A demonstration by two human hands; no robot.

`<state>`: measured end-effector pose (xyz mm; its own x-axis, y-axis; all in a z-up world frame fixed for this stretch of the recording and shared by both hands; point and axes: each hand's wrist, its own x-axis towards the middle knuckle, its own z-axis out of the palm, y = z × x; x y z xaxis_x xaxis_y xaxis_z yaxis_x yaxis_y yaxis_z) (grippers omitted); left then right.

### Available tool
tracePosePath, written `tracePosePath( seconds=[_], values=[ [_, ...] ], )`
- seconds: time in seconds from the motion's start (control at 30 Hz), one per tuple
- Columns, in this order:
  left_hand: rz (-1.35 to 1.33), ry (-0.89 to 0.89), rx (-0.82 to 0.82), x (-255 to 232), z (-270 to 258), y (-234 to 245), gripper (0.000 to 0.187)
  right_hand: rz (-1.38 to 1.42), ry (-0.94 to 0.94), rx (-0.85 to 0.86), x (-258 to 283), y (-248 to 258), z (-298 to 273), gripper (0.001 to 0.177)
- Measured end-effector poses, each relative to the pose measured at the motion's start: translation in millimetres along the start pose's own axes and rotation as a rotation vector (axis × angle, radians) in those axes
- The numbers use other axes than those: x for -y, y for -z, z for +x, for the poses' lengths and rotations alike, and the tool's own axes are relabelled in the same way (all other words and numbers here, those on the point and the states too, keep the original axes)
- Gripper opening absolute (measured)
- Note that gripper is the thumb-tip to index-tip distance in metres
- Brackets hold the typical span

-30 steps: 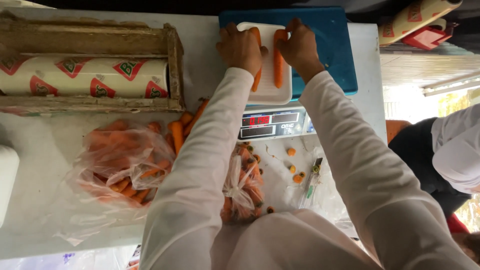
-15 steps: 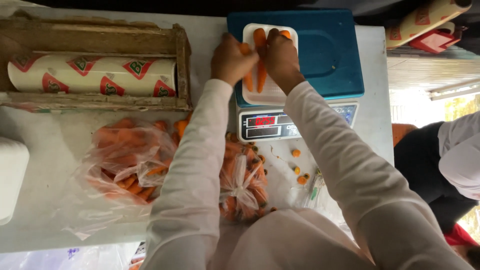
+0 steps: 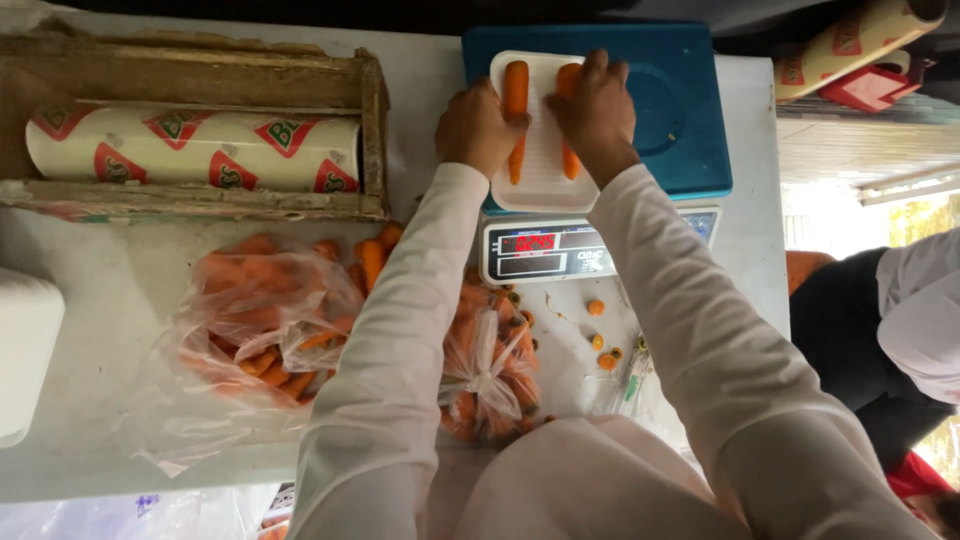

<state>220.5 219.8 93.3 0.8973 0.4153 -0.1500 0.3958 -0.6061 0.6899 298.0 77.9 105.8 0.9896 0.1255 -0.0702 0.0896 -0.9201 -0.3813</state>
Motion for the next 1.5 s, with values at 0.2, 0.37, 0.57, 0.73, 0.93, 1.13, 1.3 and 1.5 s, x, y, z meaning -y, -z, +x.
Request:
tracePosePath(
  seconds=[0.2, 0.37, 0.57, 0.73, 0.93, 1.13, 1.3, 1.5],
  values=[
    [0.108, 0.022, -0.012, -7, 5, -12, 0.052, 0.158, 0.060, -0.001, -26, -7, -1, 0.035],
    [0.195, 0.006, -0.040, -19, 9, -24, 0.035, 0.103, 0.033, 0.023, -32, -2, 6, 0.027],
    [0.188, 0.002, -0.055, -32, 13, -31, 0.029, 0.089, 0.154, -0.037, -28, 0, -5, 0.044],
    [0.242, -0.146, -0.117, -25, 23, -47, 0.032, 0.067, 0.157, -0.017, -28, -4, -2, 0.057],
    [0.450, -0.198, -0.465, -17, 23, -75, 0.018, 0.052, 0.181, -0.024, -21, 2, -9, 0.056],
    [0.368, -0.204, -0.244, -26, 13, -54, 0.022, 0.028, 0.128, 0.060, -17, 5, -9, 0.083],
    [-0.102, -0.151, -0.075, -16, 21, -35, 0.039, 0.056, 0.157, 0.089, -23, 7, -7, 0.087],
    [-1.169, -0.383, 0.251, -1, -16, 23, 0.033, 0.274, 0.075, 0.057, -23, 37, -28, 0.033]
  ],
)
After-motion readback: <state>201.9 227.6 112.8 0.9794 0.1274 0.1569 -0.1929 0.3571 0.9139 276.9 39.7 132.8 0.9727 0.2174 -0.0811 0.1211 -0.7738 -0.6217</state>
